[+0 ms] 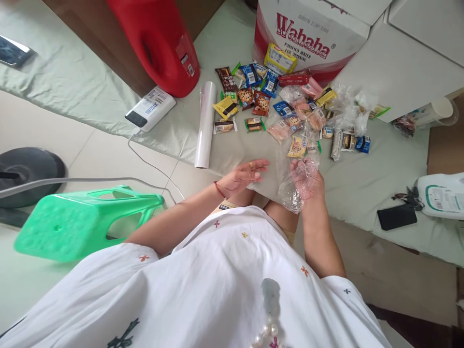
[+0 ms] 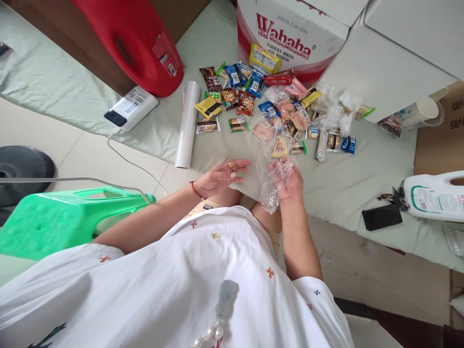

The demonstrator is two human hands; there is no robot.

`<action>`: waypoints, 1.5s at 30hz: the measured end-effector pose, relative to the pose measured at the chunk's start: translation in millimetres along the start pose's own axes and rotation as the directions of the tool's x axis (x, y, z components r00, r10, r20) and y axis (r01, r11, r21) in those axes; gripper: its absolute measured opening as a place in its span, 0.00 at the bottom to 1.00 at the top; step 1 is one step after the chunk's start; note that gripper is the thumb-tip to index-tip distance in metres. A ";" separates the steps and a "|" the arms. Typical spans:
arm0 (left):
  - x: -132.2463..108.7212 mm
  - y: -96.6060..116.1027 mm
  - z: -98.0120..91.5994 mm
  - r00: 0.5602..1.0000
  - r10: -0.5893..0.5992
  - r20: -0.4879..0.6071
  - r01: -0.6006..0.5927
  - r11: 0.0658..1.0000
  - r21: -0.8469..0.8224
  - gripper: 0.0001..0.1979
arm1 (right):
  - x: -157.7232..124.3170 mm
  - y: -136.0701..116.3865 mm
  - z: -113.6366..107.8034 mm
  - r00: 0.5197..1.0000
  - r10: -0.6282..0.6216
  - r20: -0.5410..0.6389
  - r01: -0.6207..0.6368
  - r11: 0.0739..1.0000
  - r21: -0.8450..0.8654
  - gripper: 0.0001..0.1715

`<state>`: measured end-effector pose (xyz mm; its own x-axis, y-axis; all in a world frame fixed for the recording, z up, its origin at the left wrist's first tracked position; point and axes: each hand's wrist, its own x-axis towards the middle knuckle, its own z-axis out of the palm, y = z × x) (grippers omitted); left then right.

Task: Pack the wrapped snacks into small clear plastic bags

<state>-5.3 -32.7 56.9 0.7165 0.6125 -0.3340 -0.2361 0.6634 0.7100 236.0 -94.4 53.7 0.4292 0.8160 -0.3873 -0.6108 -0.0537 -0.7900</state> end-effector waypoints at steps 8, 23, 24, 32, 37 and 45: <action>30.7 -6.6 36.2 0.982 0.144 -0.119 -0.149 0.988 -0.034 0.24 | -14.4 23.4 -2.8 0.991 -0.001 -0.137 -0.007 0.998 -0.057 0.24; 21.6 20.7 16.3 0.989 -0.051 -0.138 0.119 0.831 0.543 0.22 | -31.0 -25.2 -53.5 0.960 -0.206 -0.187 0.090 0.866 -0.492 0.32; 22.3 24.1 15.0 0.988 -0.085 -0.128 0.142 0.826 0.546 0.22 | -28.2 -28.9 -57.6 0.965 -0.182 -0.187 0.066 0.862 -0.502 0.33; 37.6 32.1 11.7 0.943 -0.244 -0.228 0.268 0.960 0.080 0.19 | -26.8 -28.7 -64.7 1.000 0.008 0.022 0.002 0.909 -0.418 0.41; 29.9 19.9 9.7 0.956 -0.170 -0.241 0.173 0.985 -0.008 0.32 | -34.4 -11.0 -64.4 0.995 -0.049 -0.084 0.007 0.895 -0.446 0.30; 21.4 -1.0 21.8 0.937 0.027 -0.349 0.088 0.947 0.309 0.16 | -45.3 -16.1 -53.4 0.991 -0.007 -0.130 -0.053 0.890 -0.454 0.27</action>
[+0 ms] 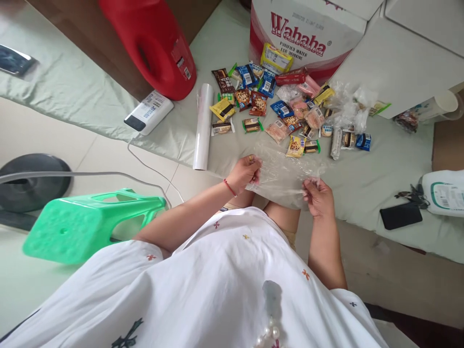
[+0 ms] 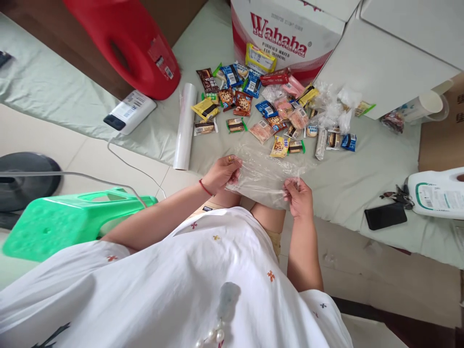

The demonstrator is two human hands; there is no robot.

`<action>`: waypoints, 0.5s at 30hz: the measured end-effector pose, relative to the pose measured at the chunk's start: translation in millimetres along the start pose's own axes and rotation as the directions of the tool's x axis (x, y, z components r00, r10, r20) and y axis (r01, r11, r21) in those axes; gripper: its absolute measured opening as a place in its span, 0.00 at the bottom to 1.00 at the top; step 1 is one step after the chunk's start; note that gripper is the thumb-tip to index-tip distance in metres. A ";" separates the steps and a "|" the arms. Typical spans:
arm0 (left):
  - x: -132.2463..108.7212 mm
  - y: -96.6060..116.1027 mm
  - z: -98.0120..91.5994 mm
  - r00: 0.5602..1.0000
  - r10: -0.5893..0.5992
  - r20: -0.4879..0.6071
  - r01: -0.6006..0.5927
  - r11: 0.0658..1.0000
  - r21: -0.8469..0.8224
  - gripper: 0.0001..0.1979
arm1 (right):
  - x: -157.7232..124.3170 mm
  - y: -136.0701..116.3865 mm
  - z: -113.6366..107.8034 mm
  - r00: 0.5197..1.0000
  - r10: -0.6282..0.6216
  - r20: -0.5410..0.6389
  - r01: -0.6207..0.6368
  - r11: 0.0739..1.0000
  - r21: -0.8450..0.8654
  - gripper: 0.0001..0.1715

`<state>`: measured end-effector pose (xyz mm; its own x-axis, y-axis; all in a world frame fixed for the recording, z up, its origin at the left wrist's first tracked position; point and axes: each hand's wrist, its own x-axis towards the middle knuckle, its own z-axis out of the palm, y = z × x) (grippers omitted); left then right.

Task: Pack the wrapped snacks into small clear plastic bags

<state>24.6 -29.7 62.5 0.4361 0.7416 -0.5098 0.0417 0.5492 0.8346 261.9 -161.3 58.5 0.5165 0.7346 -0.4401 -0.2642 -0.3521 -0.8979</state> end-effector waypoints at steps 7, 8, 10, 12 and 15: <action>-2.1 -24.9 -34.6 0.994 0.032 -0.104 0.007 0.935 0.356 0.14 | -22.4 15.3 -26.5 0.989 0.146 0.030 -0.145 0.989 -0.034 0.31; -5.3 -26.4 -41.4 0.989 0.057 -0.134 0.001 0.917 0.399 0.13 | -25.0 19.1 -29.6 0.987 0.160 0.023 -0.159 0.986 -0.045 0.31; -14.4 -23.6 -52.0 0.945 0.233 -0.230 -0.069 0.828 0.556 0.14 | -29.1 24.4 -33.1 0.986 0.164 0.000 -0.164 0.985 -0.061 0.32; -25.8 -12.9 -56.0 0.798 0.526 -0.294 -0.160 0.655 0.738 0.20 | -30.8 25.5 -33.7 0.989 0.145 -0.013 -0.146 0.986 -0.078 0.31; -39.0 11.2 -45.9 0.620 0.775 -0.125 -0.330 0.401 0.855 0.18 | -28.4 19.8 -30.6 0.994 0.113 0.012 -0.111 0.988 -0.106 0.29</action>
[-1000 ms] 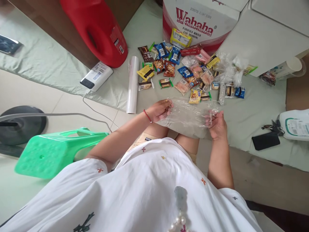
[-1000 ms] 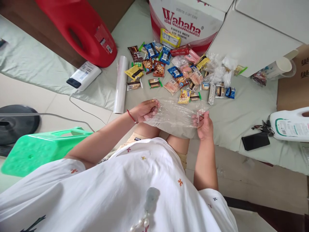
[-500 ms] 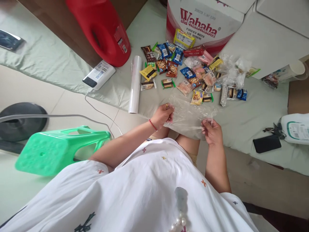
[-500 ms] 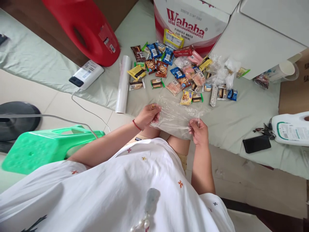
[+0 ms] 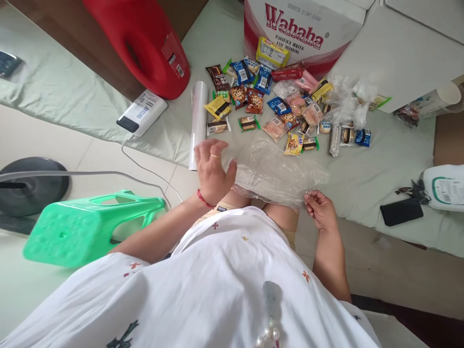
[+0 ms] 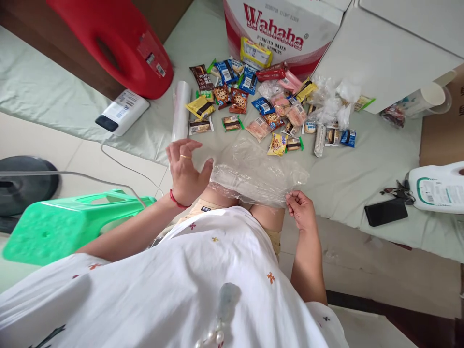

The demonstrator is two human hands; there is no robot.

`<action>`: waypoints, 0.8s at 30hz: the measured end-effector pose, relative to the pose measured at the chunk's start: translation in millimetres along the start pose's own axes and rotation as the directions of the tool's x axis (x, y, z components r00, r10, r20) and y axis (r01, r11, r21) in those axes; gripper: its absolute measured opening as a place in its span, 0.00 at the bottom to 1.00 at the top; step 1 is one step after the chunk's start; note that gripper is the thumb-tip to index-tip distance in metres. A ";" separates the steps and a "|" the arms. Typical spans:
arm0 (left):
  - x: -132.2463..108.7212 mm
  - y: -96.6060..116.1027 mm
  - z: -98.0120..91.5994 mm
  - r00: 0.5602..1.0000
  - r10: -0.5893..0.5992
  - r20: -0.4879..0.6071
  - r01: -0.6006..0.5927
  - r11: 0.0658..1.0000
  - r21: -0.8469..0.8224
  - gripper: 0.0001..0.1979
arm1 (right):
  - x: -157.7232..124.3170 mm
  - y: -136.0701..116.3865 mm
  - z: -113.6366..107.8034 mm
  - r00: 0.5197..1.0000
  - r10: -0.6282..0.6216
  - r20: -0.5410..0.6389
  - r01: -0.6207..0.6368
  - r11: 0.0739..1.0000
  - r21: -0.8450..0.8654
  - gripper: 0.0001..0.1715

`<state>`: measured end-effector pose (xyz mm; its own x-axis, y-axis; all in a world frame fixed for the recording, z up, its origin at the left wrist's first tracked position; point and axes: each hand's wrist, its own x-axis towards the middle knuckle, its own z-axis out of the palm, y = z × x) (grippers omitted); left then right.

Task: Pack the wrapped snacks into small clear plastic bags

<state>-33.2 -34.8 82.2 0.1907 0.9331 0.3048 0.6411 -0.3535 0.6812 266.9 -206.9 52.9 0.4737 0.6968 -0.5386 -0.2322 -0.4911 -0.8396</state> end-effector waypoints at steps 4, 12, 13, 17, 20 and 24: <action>21.5 30.1 21.4 0.766 0.419 0.488 -0.340 0.908 -0.247 0.16 | 5.8 -13.9 3.5 0.998 -0.017 0.058 0.020 0.999 -0.035 0.27; 23.4 -1.0 97.3 0.653 0.282 0.703 -0.412 0.911 0.017 0.28 | -2.7 -4.3 -26.0 0.999 -0.031 -0.029 0.029 0.997 -0.070 0.25; 16.8 -5.9 96.7 0.682 0.283 0.674 -0.414 0.909 0.037 0.29 | -5.2 1.0 -30.9 0.999 -0.018 -0.048 0.015 0.997 -0.072 0.26; -5.3 -10.5 86.5 0.750 0.291 0.594 -0.404 0.913 0.064 0.32 | -8.2 17.3 -33.6 0.985 -0.043 -0.165 0.033 0.998 -0.062 0.30; -7.0 -6.6 79.9 0.777 0.283 0.562 -0.377 0.925 0.056 0.31 | -0.1 17.6 -18.2 0.966 -0.170 -0.194 0.137 0.975 -0.174 0.30; 6.9 -19.1 67.6 0.817 0.210 0.537 -0.307 0.947 0.097 0.28 | 19.9 4.9 -10.1 0.926 -0.375 -0.041 0.305 0.807 -0.506 0.24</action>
<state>6.2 -17.2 26.3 0.6896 0.7234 0.0350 0.6206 -0.6151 0.4864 283.8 -200.8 38.8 0.5604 0.8082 -0.1808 0.3870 -0.4486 -0.8056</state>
